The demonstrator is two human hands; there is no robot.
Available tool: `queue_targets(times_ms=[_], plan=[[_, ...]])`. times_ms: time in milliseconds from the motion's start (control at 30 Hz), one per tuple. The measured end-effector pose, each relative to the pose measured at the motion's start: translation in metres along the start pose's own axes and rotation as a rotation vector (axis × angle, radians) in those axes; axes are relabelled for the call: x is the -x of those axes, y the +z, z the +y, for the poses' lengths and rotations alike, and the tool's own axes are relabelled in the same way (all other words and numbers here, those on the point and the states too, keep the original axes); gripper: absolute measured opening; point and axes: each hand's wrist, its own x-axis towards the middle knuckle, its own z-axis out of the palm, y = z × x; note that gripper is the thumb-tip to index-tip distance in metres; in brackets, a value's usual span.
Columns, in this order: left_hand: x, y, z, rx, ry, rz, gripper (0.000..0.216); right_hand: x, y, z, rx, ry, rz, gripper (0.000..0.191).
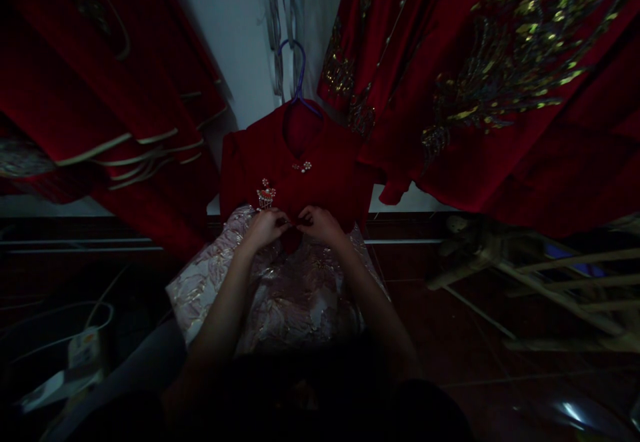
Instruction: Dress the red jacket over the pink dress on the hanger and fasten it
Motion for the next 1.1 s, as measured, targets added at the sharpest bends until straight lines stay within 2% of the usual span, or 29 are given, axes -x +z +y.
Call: queue_targets(times_ms=[100,200,433,700,1100], plan=[[0.001,-0.001,0.001,0.029,0.005,-0.006,0.015,0.0,0.011,-0.003,0.105,-0.027,0.064,0.025],[0.002,-0.003,0.002,0.062,0.008,-0.016,0.016,-0.001,0.015,-0.007,0.082,-0.01,0.071,0.016],[0.005,-0.008,0.003,0.016,-0.051,0.036,0.018,-0.002,0.004,-0.002,-0.02,0.017,0.059,0.011],[0.004,-0.004,0.002,-0.016,-0.009,0.063,0.01,-0.002,0.005,-0.001,-0.095,-0.038,0.008,0.012],[0.002,-0.001,-0.005,0.231,-0.001,0.021,0.012,-0.003,0.006,0.0,-0.156,-0.049,0.014,0.014]])
